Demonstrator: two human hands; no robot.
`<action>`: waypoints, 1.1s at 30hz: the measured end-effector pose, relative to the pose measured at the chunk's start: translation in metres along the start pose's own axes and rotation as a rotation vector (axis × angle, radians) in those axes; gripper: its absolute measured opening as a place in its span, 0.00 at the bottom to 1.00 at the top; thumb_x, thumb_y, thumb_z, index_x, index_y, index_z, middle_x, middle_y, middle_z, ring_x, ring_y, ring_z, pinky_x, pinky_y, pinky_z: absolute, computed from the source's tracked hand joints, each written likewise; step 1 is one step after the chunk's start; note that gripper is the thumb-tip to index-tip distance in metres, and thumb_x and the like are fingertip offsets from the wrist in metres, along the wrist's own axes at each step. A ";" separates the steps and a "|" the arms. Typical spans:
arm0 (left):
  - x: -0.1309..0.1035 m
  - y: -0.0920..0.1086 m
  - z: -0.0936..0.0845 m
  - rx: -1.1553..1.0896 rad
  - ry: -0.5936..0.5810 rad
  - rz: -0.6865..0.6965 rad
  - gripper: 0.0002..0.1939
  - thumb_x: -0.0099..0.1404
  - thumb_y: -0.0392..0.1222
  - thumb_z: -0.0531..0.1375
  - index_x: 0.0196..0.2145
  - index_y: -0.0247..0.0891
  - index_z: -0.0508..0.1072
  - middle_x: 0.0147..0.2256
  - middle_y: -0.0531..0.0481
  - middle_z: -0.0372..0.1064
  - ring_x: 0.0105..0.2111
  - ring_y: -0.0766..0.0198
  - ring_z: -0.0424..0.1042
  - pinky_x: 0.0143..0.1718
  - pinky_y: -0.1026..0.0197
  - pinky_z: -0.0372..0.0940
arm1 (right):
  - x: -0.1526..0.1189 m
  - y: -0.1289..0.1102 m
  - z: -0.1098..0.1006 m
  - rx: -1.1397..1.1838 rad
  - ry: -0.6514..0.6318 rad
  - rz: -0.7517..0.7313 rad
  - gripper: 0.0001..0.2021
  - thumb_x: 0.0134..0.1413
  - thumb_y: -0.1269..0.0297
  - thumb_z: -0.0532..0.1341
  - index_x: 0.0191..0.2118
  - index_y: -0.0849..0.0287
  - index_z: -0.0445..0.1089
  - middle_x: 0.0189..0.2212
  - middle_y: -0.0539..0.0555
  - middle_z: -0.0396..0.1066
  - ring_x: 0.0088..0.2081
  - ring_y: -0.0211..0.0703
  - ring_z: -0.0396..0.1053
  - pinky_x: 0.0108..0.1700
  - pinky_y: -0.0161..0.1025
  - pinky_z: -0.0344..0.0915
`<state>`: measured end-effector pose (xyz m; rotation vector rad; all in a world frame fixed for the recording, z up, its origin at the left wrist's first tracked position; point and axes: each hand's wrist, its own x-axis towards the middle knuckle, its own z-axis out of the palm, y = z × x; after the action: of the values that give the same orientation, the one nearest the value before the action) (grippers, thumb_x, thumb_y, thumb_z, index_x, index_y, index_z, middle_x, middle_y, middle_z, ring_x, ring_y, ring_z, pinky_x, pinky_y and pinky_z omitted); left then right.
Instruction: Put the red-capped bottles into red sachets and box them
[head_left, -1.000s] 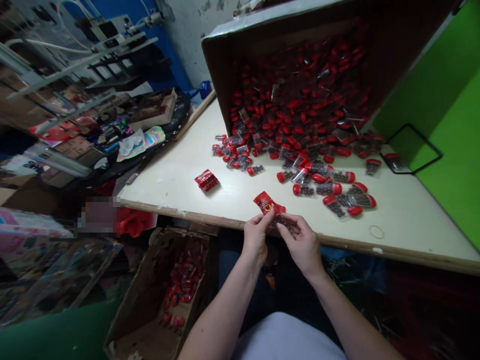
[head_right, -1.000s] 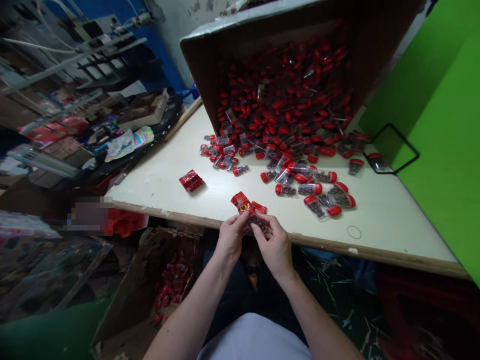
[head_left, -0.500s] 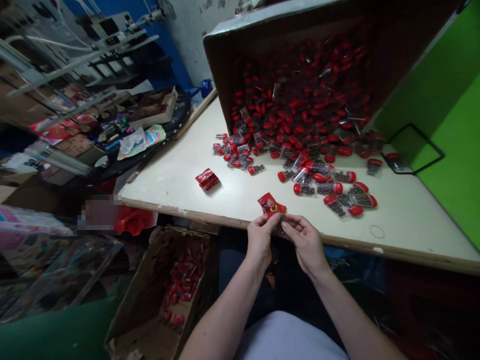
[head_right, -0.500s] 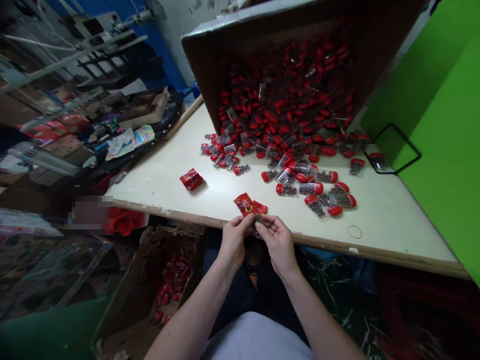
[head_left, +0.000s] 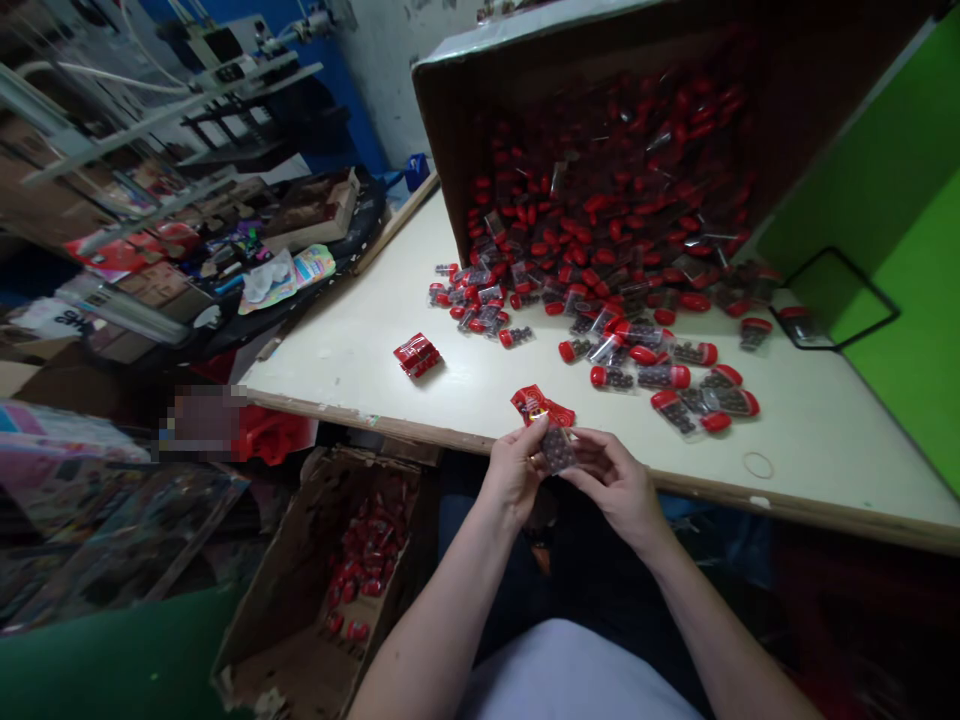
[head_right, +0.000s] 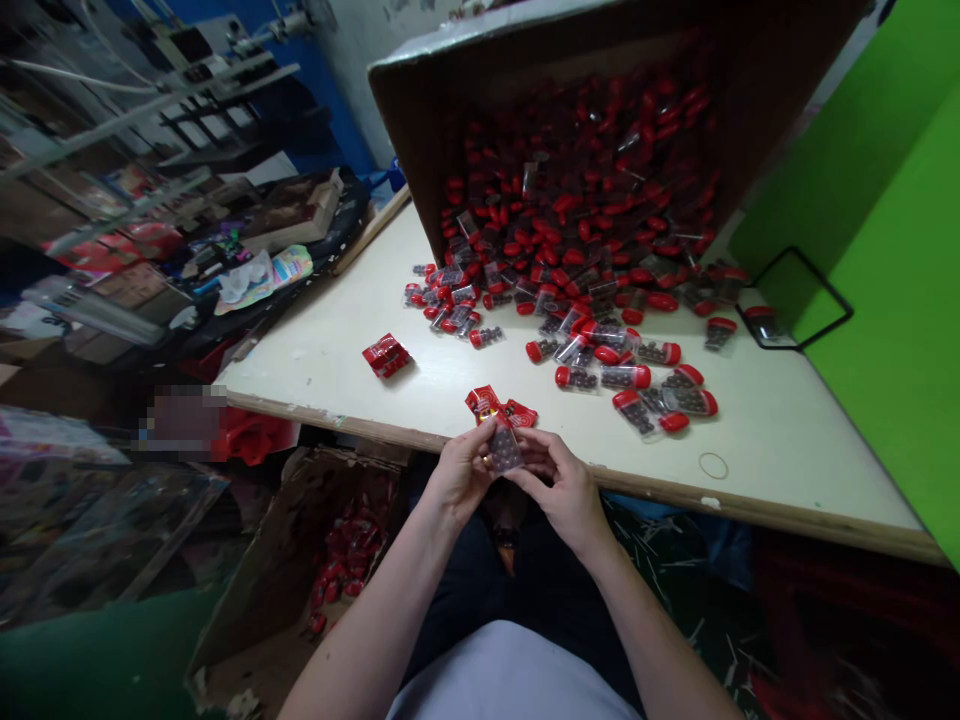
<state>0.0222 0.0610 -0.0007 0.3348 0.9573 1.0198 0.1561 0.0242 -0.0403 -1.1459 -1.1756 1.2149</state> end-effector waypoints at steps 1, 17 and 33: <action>-0.002 0.000 0.001 -0.005 -0.010 -0.021 0.20 0.48 0.51 0.68 0.31 0.30 0.76 0.29 0.42 0.75 0.26 0.62 0.72 0.32 0.61 0.64 | 0.000 0.001 -0.002 -0.028 0.007 -0.020 0.23 0.45 0.63 0.68 0.49 0.49 0.65 0.41 0.52 0.71 0.41 0.44 0.72 0.46 0.45 0.70; -0.020 -0.013 0.015 -0.068 0.034 -0.018 0.15 0.45 0.42 0.70 0.31 0.31 0.77 0.32 0.43 0.75 0.31 0.64 0.72 0.41 0.60 0.63 | 0.011 0.005 -0.006 -0.209 0.149 -0.057 0.22 0.44 0.56 0.67 0.48 0.50 0.68 0.29 0.49 0.69 0.30 0.41 0.69 0.34 0.38 0.69; -0.025 0.020 -0.052 0.201 0.369 0.301 0.16 0.47 0.46 0.68 0.32 0.33 0.76 0.32 0.45 0.75 0.34 0.59 0.73 0.41 0.59 0.63 | 0.030 -0.007 -0.030 -0.424 0.200 -0.114 0.20 0.50 0.55 0.63 0.49 0.54 0.68 0.30 0.52 0.72 0.29 0.42 0.70 0.34 0.40 0.69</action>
<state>-0.0352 0.0405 -0.0045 0.4780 1.3765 1.2897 0.1864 0.0542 -0.0344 -1.4529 -1.3599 0.7618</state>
